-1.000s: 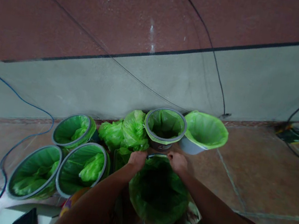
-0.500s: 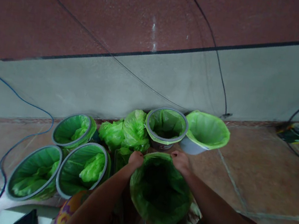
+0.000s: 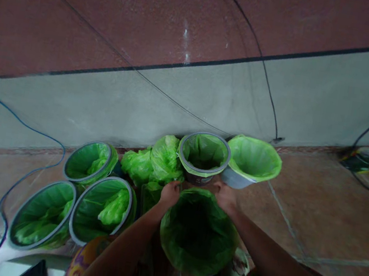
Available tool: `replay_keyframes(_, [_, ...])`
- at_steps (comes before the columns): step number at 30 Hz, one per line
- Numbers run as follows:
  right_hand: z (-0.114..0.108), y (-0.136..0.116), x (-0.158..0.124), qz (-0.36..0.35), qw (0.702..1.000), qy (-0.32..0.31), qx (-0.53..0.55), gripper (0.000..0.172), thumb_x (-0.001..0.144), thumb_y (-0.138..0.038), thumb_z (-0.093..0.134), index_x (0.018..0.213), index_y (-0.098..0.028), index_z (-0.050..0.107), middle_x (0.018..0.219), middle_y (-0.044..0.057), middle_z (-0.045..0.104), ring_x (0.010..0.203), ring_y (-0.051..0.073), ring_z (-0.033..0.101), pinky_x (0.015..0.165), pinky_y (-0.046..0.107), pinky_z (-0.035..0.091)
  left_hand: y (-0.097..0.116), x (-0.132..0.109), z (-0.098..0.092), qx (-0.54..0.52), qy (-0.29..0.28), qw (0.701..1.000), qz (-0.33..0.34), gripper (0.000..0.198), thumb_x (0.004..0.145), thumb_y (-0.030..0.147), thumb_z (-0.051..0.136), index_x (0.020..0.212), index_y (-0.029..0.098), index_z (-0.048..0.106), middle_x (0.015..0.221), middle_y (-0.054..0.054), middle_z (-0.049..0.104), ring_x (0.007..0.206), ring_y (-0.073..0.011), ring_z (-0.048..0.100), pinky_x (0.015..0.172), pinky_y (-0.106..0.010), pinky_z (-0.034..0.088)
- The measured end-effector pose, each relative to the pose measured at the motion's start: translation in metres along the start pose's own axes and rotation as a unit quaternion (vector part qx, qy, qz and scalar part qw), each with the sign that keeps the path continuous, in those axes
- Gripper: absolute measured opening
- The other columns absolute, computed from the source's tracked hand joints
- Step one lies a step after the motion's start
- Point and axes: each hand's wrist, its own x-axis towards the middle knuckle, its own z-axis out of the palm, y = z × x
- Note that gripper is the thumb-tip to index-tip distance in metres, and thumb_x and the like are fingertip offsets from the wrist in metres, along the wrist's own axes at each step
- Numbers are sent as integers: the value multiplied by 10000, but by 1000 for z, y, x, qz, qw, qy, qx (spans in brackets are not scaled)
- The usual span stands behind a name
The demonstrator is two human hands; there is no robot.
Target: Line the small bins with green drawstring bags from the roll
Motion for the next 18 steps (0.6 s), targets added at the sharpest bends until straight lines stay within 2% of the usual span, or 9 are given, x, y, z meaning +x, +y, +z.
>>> replay_keyframes(3, [-2,-14,-3,-63,998,-18,1,346,916,-192,420,1157,-227,665,1110,66,717,1010,186,647,828,252,434,8,3,7,-19,-15,996,81,401,944,200,430,1311,202,590,1335,-47,622,1213,-148,578,1075,-243,401])
replay_keyframes(5, [1,-18,-7,-100,993,-57,0,335,925,-210,423,1155,-226,665,1116,63,720,1017,195,653,819,253,436,9,3,13,-4,-37,993,114,396,935,204,455,1306,203,593,1315,-50,636,1201,-162,588,1075,-264,408])
replay_keyframes(7, [6,-17,-10,-104,990,-96,2,317,935,-259,429,1115,-210,685,1087,79,731,985,210,667,782,257,441,6,2,18,39,-52,990,127,390,922,199,477,1293,205,596,1293,-54,649,1199,-174,589,1082,-283,400])
replay_keyframes(10, [15,-10,-12,-80,990,-112,18,329,939,-342,441,1017,-189,721,1071,100,737,948,222,679,754,258,442,3,-3,22,111,-66,985,114,368,914,197,476,1262,218,597,1237,-63,675,1169,-189,606,1050,-302,420])
replay_keyframes(14, [23,-3,-9,-66,992,-95,42,330,932,-301,434,998,-172,731,1095,110,733,959,221,676,773,257,449,6,-10,20,149,-89,983,59,328,918,209,446,1210,206,595,1125,-90,708,1079,-211,653,936,-311,486])
replay_keyframes(16, [24,-1,-8,-61,994,-88,38,340,926,-274,422,996,-159,733,1083,121,735,969,234,673,784,270,456,9,-14,15,150,-78,985,45,444,864,249,549,1303,193,520,1176,-110,686,1115,-236,635,945,-335,484])
replay_keyframes(18, [22,0,-10,-59,994,-88,23,337,910,-272,433,970,-155,744,1035,125,742,952,251,674,787,290,465,12,-18,5,144,-60,987,36,682,771,316,674,1392,186,425,1283,-128,629,1192,-263,585,988,-362,465])
